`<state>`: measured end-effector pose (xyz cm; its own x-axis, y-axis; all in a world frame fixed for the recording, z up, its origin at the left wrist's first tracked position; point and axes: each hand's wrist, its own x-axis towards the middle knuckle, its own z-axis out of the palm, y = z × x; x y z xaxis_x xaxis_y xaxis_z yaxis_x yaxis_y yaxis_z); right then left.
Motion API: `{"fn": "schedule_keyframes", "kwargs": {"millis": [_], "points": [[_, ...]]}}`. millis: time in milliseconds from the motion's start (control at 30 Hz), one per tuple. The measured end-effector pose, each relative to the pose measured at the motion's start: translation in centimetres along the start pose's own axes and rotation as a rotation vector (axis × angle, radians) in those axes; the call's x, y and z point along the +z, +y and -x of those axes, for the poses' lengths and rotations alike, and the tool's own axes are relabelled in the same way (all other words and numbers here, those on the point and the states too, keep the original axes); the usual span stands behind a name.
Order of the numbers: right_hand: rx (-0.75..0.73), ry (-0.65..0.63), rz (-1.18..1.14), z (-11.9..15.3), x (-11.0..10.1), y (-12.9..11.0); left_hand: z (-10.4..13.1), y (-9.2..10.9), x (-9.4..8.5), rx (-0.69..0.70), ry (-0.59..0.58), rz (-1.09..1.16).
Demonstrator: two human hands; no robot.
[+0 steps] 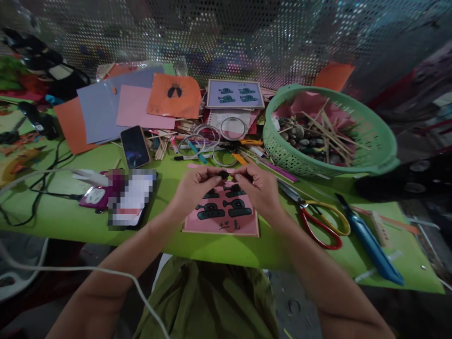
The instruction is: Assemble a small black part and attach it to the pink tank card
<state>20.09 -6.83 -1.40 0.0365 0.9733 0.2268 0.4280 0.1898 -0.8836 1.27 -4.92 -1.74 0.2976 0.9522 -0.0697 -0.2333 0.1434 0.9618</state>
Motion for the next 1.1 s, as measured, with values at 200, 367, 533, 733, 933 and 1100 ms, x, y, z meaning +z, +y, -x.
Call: {"fn": "schedule_keyframes", "kwargs": {"millis": [200,367,533,733,933,1100], "points": [[-0.016,0.132,-0.030,-0.9,-1.3,1.4,-1.1,1.8,-2.4,0.181,0.339,0.170],[-0.141,0.066,0.131,-2.1,-1.2,1.5,-1.5,2.7,-4.2,0.286,0.529,0.253],[-0.378,-0.107,0.325,-5.5,1.0,0.3,-1.4,2.9,-4.4,0.296,0.564,0.323],[-0.545,-0.290,0.540,-10.0,7.1,0.8,-1.9,3.0,-4.7,0.287,0.645,0.364],[-0.583,-0.287,0.655,-11.2,9.8,1.2,-1.7,2.9,-4.5,0.251,0.657,0.369],[-0.577,-0.223,0.437,-10.4,6.4,-0.5,-1.4,2.8,-4.2,0.225,0.543,0.241]]}}
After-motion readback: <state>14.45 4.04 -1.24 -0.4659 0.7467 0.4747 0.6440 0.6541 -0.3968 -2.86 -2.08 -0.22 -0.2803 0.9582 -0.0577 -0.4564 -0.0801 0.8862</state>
